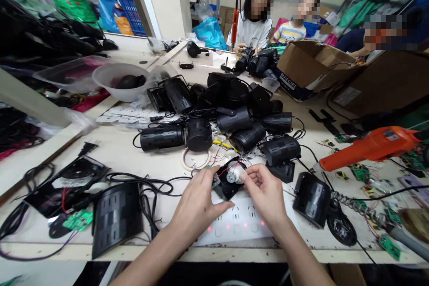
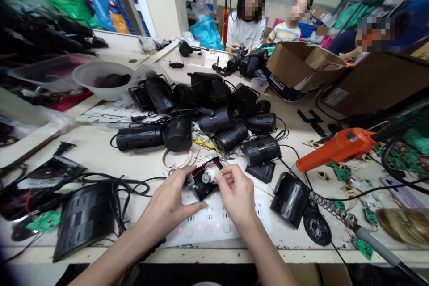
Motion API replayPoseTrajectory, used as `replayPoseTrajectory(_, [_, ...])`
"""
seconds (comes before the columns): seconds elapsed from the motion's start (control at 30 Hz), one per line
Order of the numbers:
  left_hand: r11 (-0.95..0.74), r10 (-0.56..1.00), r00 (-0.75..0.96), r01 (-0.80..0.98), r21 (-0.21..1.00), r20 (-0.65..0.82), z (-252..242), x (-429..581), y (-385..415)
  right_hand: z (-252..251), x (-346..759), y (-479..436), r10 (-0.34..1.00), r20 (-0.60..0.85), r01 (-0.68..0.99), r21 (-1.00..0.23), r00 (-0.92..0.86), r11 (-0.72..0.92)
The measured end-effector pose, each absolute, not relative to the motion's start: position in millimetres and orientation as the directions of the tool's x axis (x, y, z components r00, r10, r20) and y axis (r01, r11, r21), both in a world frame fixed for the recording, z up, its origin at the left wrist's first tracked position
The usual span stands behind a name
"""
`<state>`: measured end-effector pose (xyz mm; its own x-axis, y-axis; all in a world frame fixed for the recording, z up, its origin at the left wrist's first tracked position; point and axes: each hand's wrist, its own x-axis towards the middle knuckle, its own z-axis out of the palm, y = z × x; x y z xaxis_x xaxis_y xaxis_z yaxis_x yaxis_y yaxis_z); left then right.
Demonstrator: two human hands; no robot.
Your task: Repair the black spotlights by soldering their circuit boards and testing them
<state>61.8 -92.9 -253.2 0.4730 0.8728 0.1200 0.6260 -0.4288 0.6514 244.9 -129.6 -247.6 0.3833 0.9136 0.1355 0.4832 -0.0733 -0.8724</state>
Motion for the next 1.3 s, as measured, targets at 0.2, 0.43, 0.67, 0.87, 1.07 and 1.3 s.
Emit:
replayPoseTrajectory(0.2, [-0.429,0.881,0.447,0.616,0.661,0.155,-247.5,63.4,-94.5,-241.1,246.2,-126.6,0.901,0.206,0.524,-0.851,0.382,-0.027])
replayPoseTrajectory(0.43, [-0.414,0.888,0.436,0.621,0.665,0.146,-241.6,63.4,-91.9,-241.4,247.6,-127.3,0.919,0.175,0.504,-0.863,0.352,-0.029])
replayPoseTrajectory(0.67, [-0.425,0.882,0.442,0.596,0.681,0.163,-241.9,64.6,-90.2,-238.4,247.7,-126.7,0.934,0.174,0.497,-0.868,0.313,-0.005])
replayPoseTrajectory(0.87, [-0.447,0.881,0.418,0.581,0.68,0.222,-244.4,66.3,-94.5,-242.9,247.9,-130.0,0.933,0.199,0.511,-0.859,0.3,0.019])
replayPoseTrajectory(1.07, [-0.418,0.889,0.419,0.58,0.699,0.183,-245.6,68.8,-99.7,-250.4,248.2,-135.3,0.922,0.25,0.527,-0.848,0.295,0.062])
replayPoseTrajectory(1.3, [-0.423,0.892,0.399,0.579,0.697,0.211,-247.7,69.0,-97.9,-251.5,246.0,-134.3,0.908,0.274,0.547,-0.835,0.317,0.061])
